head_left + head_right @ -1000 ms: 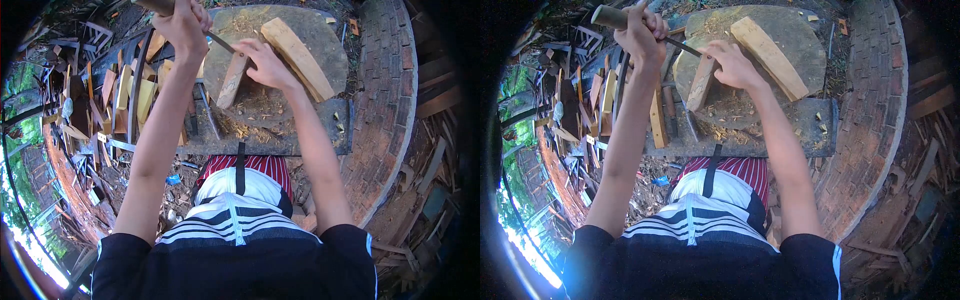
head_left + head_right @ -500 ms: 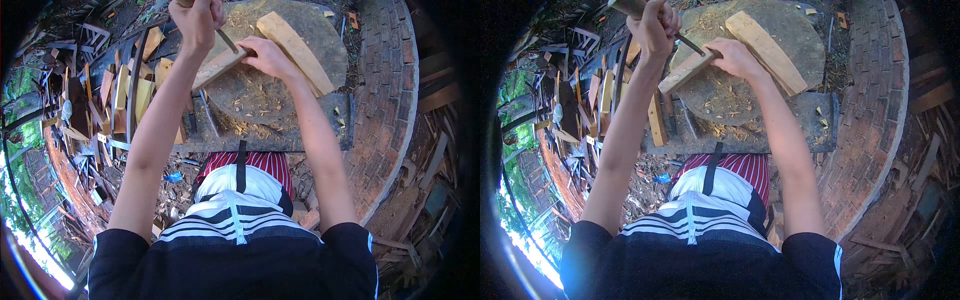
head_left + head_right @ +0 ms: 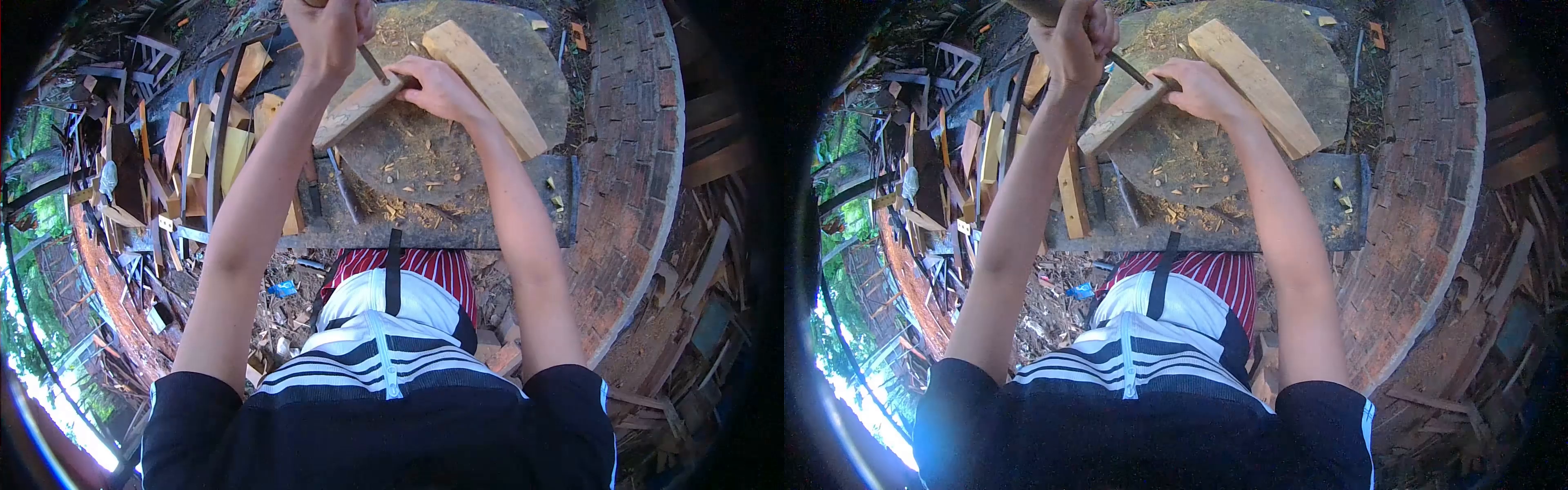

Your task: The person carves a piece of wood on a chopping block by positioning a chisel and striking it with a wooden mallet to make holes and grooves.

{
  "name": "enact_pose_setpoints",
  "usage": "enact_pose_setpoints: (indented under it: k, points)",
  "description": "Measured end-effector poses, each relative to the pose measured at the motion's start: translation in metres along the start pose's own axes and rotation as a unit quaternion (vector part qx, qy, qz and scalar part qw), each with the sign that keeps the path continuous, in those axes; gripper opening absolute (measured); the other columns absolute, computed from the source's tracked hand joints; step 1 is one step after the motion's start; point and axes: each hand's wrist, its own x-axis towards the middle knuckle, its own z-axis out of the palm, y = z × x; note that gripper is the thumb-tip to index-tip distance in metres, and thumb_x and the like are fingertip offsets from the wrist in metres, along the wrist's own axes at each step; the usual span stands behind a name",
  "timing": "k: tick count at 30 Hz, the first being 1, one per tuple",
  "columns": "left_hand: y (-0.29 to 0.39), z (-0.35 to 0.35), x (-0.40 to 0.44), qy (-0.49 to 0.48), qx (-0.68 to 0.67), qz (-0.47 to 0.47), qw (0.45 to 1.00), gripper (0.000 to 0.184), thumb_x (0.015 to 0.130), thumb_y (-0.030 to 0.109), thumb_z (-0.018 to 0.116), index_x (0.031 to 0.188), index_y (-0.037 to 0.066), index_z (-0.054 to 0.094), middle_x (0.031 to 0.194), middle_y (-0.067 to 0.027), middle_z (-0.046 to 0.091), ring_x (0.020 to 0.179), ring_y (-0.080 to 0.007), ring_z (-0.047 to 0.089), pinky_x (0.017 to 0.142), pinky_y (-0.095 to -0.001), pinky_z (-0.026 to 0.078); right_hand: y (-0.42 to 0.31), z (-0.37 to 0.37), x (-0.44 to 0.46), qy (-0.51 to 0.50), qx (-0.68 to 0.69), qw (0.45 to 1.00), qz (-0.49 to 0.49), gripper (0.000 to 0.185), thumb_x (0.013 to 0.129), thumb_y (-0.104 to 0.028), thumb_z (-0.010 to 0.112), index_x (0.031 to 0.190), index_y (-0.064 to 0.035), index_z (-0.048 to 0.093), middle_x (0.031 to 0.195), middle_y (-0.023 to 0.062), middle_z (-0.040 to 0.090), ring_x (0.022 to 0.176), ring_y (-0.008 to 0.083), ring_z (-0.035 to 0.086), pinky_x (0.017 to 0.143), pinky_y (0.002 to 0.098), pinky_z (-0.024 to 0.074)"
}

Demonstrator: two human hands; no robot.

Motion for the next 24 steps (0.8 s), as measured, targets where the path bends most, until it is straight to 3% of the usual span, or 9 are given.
enact_pose_setpoints:
  k: [24]
  points:
    - [-0.0009,0.0066,-0.004,0.031,0.018,-0.014,0.999,0.019,0.092,0.007,0.065,0.08,0.007,0.05,0.054,0.0018,0.046,0.038,-0.0081,0.04,0.036,-0.0256,0.032,-0.0002,0.001,-0.0016,0.005,0.005,1.0,0.006,0.057,0.08,-0.004,0.073,0.136,-0.0077,0.063,0.127,0.0127,0.068,0.114,0.0306,0.066,0.099,0.0411,0.0529]
